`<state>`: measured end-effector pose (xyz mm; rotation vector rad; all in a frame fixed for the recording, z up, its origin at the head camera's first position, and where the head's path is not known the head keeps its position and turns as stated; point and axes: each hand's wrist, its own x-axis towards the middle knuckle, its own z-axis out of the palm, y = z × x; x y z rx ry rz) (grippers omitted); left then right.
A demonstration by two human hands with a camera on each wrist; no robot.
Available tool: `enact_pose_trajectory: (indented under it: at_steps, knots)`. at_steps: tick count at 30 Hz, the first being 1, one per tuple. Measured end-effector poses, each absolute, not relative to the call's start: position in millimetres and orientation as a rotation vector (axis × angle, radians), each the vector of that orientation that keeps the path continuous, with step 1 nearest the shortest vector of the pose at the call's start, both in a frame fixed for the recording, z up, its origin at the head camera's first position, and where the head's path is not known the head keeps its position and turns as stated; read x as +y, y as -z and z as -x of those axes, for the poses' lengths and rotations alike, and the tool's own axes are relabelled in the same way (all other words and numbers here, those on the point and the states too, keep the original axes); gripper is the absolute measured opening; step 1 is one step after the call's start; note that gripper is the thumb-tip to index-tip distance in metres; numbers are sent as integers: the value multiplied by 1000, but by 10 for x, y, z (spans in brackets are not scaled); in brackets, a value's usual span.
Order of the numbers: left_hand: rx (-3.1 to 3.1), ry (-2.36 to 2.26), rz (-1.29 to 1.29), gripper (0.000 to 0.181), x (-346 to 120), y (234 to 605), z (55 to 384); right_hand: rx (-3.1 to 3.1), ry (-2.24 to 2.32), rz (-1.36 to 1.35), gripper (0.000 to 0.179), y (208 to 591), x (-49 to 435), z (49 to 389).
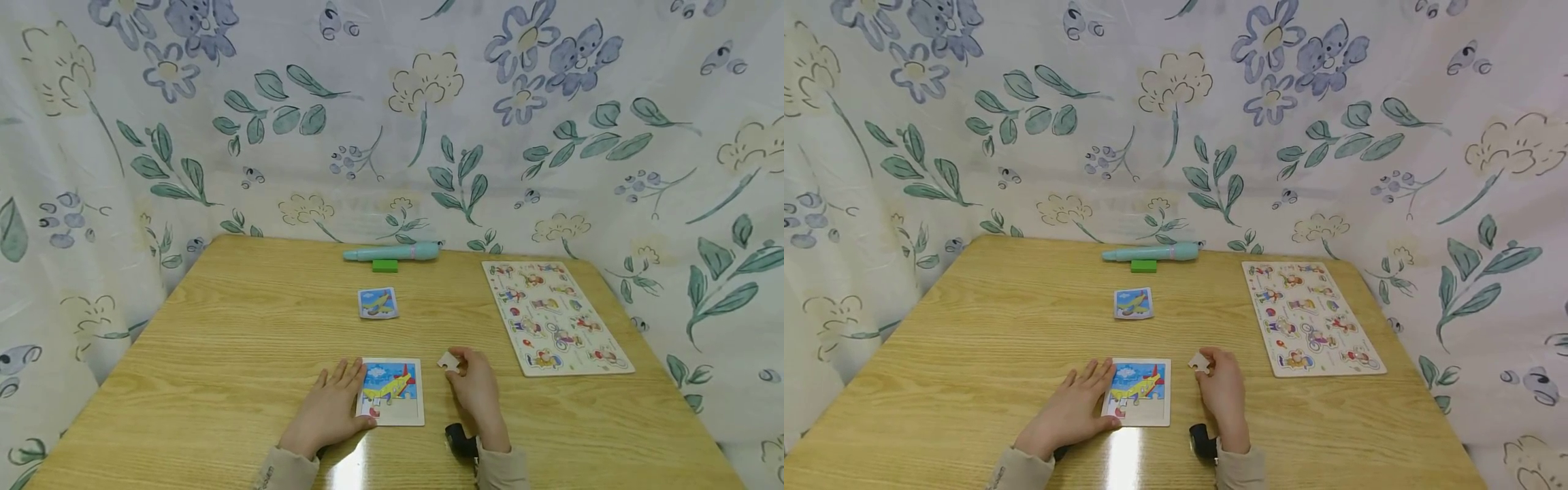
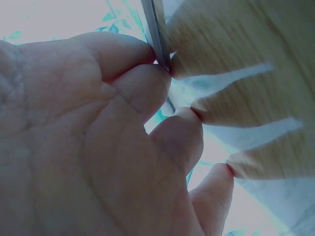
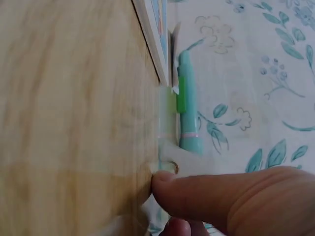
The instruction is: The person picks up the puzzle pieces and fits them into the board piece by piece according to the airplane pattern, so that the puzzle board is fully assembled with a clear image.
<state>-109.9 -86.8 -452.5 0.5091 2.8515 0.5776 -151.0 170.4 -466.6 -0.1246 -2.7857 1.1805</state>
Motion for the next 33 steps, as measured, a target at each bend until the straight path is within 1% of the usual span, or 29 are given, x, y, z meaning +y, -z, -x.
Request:
enact_pose_trajectory:
  at_steps: [2, 7, 11, 15, 18, 25, 28, 33]
  knots:
    - [2850, -579, -508, 92, -869, 4524, 1097, -2804, -1171, 134, 20, 4662, 1698, 1510]
    - [2850, -584, -513, 92, -866, 4526, 1098, -2781, -1246, 187, 29, 4666, 1699, 1510]
    - [2853, -585, -517, 93, -864, 4519, 1099, -2729, -1347, 165, 25, 4651, 1688, 1508]
    - [2852, -587, -513, 94, -867, 4517, 1103, -2687, -1548, 141, 23, 4621, 1668, 1499]
    - [2850, -592, -509, 94, -869, 4513, 1104, -2655, -1669, 137, 24, 4616, 1655, 1501]
    - [2849, -595, -503, 93, -866, 4524, 1106, -2642, -1665, 122, 26, 4610, 1661, 1513]
    - [2848, -595, -502, 92, -867, 4532, 1104, -2681, -1696, 47, 29, 4618, 1643, 1498]
    - [2844, -598, -505, 92, -865, 4526, 1099, -2768, -1708, -188, 19, 4623, 1573, 1454]
